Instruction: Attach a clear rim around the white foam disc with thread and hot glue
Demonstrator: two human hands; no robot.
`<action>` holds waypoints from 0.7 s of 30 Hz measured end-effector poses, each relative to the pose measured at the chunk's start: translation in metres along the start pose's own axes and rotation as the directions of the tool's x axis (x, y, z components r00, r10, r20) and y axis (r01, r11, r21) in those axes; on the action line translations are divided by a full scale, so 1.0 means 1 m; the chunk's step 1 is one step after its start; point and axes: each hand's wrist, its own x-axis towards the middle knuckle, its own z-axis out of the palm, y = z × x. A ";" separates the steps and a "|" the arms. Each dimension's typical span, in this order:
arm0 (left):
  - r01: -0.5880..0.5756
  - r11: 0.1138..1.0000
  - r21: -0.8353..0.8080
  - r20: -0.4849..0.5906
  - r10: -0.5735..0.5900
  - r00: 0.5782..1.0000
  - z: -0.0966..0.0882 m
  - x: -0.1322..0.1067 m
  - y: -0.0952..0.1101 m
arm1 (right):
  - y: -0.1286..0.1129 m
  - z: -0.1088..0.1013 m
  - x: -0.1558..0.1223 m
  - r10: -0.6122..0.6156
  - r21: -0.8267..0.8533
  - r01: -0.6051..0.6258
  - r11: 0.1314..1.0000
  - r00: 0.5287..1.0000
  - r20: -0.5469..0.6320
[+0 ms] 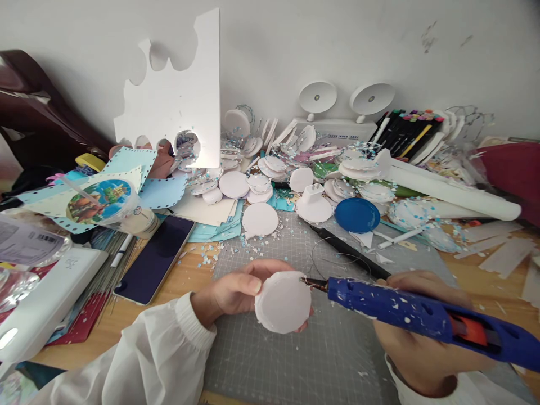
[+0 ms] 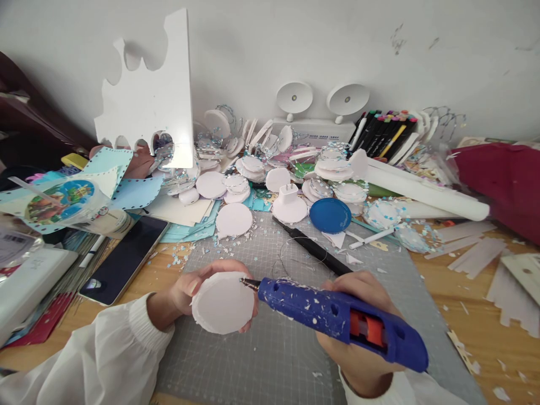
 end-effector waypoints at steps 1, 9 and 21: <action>-0.002 1.000 -0.001 -0.001 0.002 1.000 0.000 0.000 0.000 | -0.001 0.001 0.001 -0.008 -0.005 0.008 1.000 1.000 -0.016; -0.023 1.000 -0.010 -0.016 0.023 1.000 -0.004 -0.001 -0.001 | -0.012 0.006 0.012 -0.059 -0.121 0.052 0.991 0.997 -0.054; -0.078 0.995 -0.060 -0.075 0.074 0.994 -0.014 -0.002 -0.001 | -0.012 0.000 0.006 -0.055 -0.162 0.062 0.985 0.997 0.047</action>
